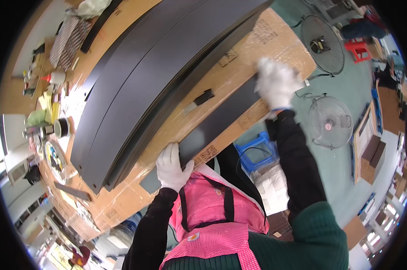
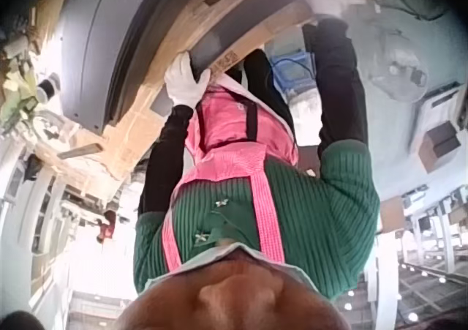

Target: Polishing long wooden furniture components with a cloth and sponge.

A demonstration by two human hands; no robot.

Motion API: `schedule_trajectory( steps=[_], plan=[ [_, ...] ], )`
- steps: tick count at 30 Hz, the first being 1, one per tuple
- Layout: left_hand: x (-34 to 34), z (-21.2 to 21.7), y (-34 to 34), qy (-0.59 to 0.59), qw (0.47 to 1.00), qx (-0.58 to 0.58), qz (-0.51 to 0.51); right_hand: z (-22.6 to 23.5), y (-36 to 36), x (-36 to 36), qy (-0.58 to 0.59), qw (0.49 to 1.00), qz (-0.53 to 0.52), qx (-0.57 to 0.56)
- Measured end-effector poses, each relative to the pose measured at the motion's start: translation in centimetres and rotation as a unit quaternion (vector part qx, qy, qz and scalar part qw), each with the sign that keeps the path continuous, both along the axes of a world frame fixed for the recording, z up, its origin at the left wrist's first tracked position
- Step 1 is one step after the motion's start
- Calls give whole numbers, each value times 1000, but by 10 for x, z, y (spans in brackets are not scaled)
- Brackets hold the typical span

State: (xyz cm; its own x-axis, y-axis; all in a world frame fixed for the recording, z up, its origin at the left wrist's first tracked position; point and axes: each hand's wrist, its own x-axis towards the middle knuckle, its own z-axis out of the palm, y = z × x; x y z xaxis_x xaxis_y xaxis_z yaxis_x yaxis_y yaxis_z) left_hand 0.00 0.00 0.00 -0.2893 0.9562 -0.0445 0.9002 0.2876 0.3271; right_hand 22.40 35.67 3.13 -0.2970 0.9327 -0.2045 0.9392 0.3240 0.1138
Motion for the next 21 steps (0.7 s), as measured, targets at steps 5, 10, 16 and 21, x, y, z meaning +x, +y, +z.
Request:
schedule_trajectory(
  steps=[5, 10, 16, 21],
  plan=[
    [16, 4, 16, -27, 997, 66, -7, 11, 42, 55, 277, 924, -241, 105],
    [14, 7, 10, -38, 998, 40, 5, -32, -107, -36, 75, 966, 71, 239],
    [-2, 0, -27, -204, 961, 176, 65, -40, -252, -108, 303, 922, 242, 13],
    [-70, 2, -182, -175, 924, 236, 245, -31, -167, -49, 264, 914, 303, 56]
  ],
)
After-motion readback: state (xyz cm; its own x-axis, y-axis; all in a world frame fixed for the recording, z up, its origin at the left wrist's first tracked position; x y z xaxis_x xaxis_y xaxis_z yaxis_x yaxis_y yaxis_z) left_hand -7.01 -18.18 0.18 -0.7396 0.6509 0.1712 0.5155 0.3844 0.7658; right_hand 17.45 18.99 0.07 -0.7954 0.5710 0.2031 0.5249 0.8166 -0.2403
